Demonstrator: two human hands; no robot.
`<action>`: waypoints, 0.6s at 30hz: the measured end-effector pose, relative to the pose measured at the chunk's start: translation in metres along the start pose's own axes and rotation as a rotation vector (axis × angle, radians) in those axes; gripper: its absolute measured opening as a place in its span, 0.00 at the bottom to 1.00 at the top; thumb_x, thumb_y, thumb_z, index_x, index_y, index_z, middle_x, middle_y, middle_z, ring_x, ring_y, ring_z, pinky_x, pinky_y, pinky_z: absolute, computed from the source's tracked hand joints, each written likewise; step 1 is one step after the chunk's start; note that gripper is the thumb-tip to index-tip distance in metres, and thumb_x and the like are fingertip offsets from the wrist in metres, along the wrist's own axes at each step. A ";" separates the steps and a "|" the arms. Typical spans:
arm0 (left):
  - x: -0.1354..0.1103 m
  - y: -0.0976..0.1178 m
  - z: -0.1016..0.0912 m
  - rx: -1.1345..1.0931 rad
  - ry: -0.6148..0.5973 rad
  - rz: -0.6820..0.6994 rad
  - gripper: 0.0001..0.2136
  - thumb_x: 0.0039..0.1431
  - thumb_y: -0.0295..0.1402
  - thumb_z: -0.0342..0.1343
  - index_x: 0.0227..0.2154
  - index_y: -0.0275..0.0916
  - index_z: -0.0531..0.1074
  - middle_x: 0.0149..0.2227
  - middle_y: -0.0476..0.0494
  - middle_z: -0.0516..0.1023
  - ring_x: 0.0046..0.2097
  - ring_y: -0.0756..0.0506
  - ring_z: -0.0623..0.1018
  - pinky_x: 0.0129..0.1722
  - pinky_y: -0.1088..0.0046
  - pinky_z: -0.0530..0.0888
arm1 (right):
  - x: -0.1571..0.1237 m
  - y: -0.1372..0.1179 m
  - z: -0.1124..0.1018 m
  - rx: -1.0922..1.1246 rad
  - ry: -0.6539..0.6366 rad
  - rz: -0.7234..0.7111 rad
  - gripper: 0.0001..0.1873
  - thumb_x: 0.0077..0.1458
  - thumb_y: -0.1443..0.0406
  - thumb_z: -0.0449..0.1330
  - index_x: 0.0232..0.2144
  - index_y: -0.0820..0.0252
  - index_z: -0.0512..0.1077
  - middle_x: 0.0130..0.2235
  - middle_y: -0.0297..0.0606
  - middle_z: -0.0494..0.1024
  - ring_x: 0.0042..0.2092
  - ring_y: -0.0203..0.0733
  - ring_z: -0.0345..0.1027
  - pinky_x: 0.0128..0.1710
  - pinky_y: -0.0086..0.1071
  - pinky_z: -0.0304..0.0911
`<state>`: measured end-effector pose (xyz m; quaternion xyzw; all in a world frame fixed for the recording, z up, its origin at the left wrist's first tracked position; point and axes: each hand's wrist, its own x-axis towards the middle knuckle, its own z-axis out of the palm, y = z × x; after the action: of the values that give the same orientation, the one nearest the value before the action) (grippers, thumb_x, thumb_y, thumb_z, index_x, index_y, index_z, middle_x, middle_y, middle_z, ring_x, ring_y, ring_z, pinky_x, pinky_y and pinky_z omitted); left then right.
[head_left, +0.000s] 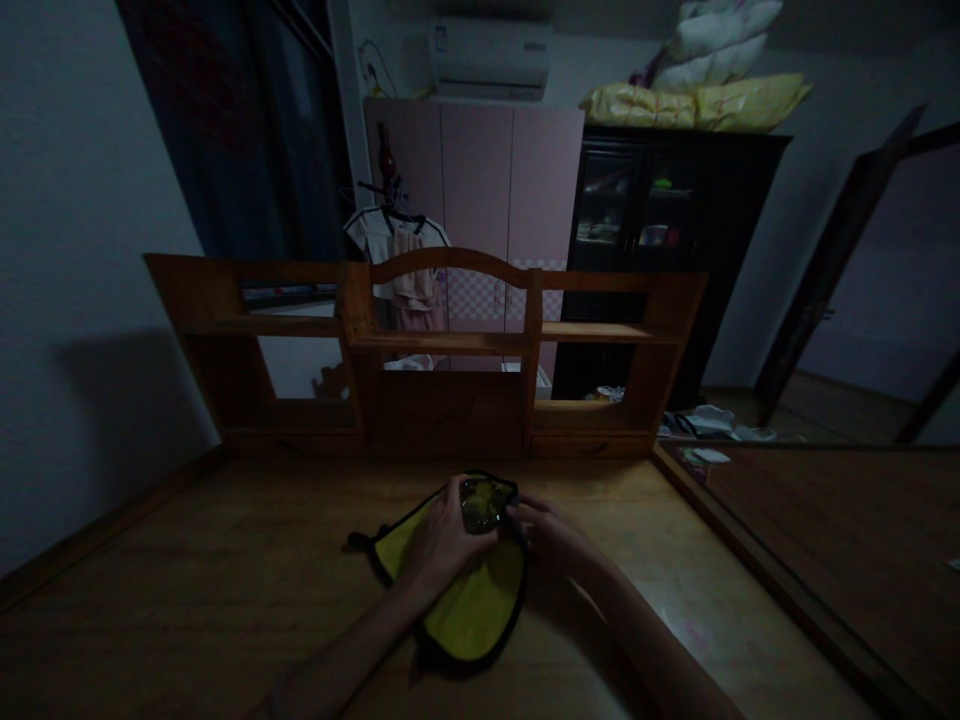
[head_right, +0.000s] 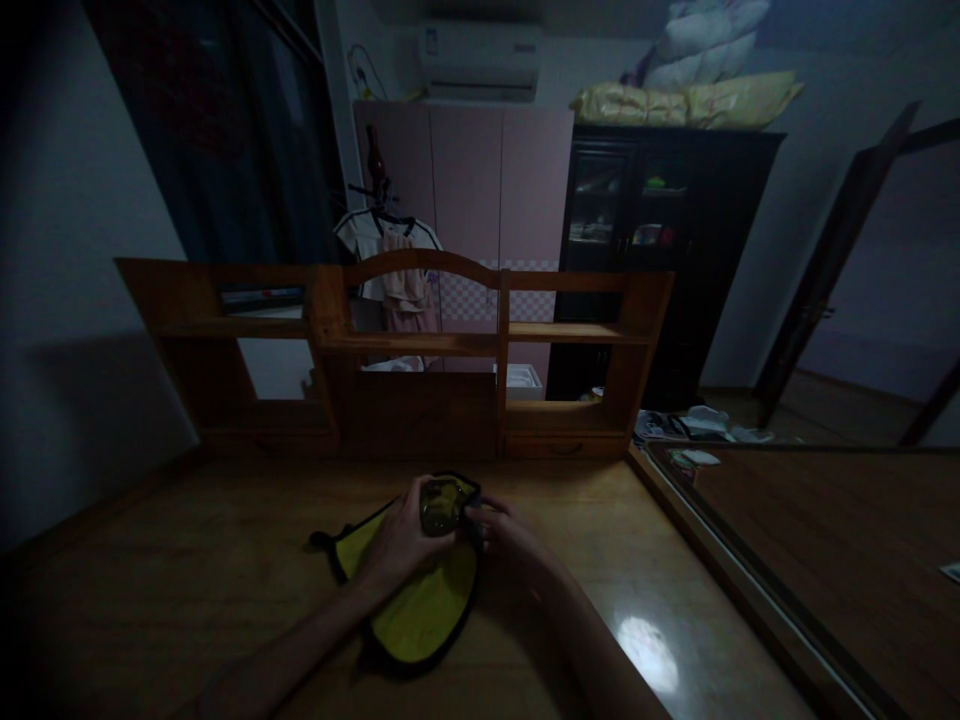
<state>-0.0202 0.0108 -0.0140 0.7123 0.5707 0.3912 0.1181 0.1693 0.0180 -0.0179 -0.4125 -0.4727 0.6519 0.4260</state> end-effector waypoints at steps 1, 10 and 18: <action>-0.001 0.000 0.001 0.006 0.007 0.030 0.35 0.42 0.40 0.65 0.53 0.44 0.57 0.47 0.42 0.72 0.48 0.40 0.74 0.45 0.65 0.70 | -0.001 -0.001 -0.001 0.004 -0.002 0.010 0.26 0.47 0.58 0.65 0.49 0.59 0.71 0.40 0.41 0.79 0.35 0.41 0.75 0.32 0.31 0.67; -0.002 -0.002 0.000 0.010 -0.015 0.119 0.36 0.40 0.38 0.65 0.54 0.43 0.57 0.51 0.41 0.67 0.52 0.38 0.70 0.50 0.61 0.69 | -0.007 -0.009 0.004 0.012 -0.010 0.006 0.25 0.43 0.57 0.67 0.45 0.59 0.73 0.40 0.41 0.79 0.37 0.43 0.74 0.36 0.32 0.67; -0.005 0.003 -0.004 -0.049 -0.075 0.182 0.37 0.39 0.34 0.66 0.54 0.43 0.57 0.52 0.41 0.65 0.54 0.38 0.67 0.53 0.59 0.67 | -0.004 -0.007 0.003 -0.040 -0.007 0.019 0.27 0.40 0.58 0.69 0.44 0.59 0.73 0.40 0.40 0.79 0.38 0.44 0.73 0.36 0.33 0.67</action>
<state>-0.0211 0.0045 -0.0119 0.7723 0.4890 0.3871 0.1210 0.1689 0.0145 -0.0096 -0.4231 -0.4832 0.6477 0.4099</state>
